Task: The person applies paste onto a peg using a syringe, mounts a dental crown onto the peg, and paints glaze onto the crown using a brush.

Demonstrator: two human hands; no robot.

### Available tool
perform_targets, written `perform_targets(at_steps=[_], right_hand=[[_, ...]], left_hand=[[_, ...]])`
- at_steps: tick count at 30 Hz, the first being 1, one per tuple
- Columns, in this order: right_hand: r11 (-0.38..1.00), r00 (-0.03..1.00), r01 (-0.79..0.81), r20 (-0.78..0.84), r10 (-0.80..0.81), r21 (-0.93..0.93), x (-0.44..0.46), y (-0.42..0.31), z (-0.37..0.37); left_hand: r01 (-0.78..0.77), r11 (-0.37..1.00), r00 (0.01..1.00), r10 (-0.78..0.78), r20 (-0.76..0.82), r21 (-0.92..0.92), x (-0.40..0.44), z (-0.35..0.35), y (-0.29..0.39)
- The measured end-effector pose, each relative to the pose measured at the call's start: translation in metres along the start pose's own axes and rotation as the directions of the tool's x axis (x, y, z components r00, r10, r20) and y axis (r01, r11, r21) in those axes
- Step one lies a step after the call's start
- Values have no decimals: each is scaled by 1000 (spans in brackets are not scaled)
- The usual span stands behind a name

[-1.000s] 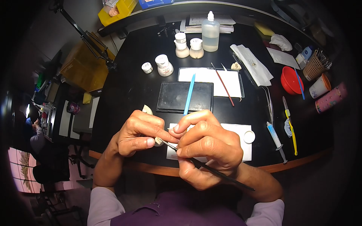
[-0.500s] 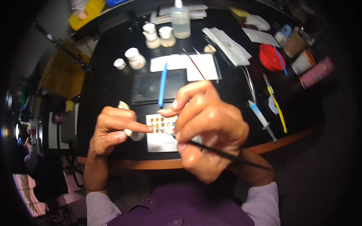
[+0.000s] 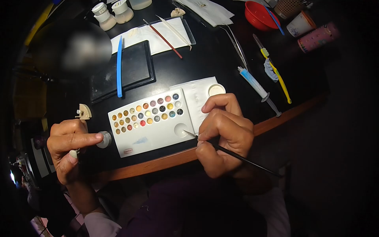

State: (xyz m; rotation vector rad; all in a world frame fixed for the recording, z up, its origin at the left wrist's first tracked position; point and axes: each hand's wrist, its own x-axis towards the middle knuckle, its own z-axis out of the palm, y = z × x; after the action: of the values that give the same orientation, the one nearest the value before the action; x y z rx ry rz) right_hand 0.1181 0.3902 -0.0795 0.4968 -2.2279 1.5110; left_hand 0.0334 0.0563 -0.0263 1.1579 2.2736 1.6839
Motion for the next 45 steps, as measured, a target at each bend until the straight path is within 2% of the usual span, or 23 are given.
perform_targets(at_steps=[5,21,27,30,40,45], right_hand=[[998,998,-60,2,60,-17,0,-2,3],[997,996,-77,39,77,10,3,0,5],[997,997,-78,3,78,21,2,1,5],[996,996,-94,7,94,8,1,0,2],[994,993,-110,48,110,-22,4,-4,3],[991,991,-129,11,130,-25,3,-5,6]], left_hand=[[15,1000,999,-14,-53,2,-1,3,-1],[25,1000,1000,-25,14,1,-2,0,-1],[31,999,999,-32,-26,-16,-2,4,-2],[49,999,998,-49,30,5,-2,-2,0],[-7,1000,1000,7,19,11,1,0,-2],[-22,1000,1000,22,14,4,2,2,-2]])
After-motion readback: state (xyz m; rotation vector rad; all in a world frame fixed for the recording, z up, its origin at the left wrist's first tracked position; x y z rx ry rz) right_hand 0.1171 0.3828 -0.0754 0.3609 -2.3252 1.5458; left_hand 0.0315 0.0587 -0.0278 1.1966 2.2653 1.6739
